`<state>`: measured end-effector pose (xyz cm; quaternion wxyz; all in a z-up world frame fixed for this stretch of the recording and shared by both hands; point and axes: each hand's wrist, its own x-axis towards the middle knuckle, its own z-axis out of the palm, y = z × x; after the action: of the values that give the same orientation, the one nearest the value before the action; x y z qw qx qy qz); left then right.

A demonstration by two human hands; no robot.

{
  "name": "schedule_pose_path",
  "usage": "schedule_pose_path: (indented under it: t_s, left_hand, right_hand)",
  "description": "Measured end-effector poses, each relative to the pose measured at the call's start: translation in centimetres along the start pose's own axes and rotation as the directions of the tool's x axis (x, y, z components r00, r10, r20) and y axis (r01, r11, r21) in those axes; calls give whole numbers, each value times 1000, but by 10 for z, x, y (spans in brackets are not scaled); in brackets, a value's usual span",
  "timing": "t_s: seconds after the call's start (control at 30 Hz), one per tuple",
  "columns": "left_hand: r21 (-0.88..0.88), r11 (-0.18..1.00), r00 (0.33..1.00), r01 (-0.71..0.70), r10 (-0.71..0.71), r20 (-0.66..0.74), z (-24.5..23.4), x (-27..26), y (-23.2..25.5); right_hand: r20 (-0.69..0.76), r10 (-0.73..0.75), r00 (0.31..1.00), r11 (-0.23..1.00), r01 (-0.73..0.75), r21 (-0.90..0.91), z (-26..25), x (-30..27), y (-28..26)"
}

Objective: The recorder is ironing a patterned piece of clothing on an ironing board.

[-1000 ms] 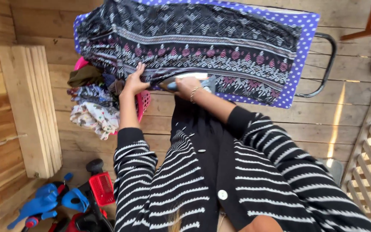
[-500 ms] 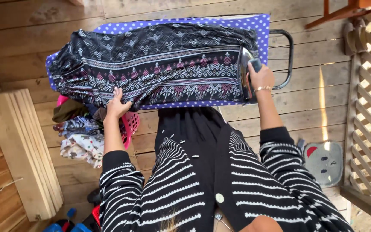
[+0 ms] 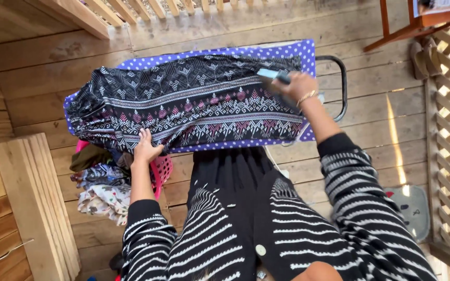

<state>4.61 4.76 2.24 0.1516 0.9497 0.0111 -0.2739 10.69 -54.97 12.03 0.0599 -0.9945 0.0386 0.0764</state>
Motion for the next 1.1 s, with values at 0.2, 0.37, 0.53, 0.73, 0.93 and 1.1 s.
schedule_pose_path:
  t_s: [0.2,0.37,0.53,0.73,0.93,1.1]
  left_hand:
    - [8,1000,999,21,-21,30,1,3,-1]
    - [25,999,999,25,-26,32,2,1,-2]
    - [35,999,998,38,-39,39,6,-1,-2]
    - [33,999,999,35,-36,12,5,1,-2]
    - [36,999,999,-23,22,26,8,0,-8]
    - [34,999,997,-9,6,81,1,1,-2]
  right_hand:
    - [87,57,995,997,-62,52,-53,39,-9]
    - [312,-353,882,901,410,-140,-31,23,-73]
    - [298,-323,898,920,372,-123,-21,53,-122]
    - [132,-113,985,991,122,-61,-12,114,-181]
    - [234,-360,903,930,366,21,-15,147,-236]
    - [220,-344,913,933,359,-32,-3,180,-290]
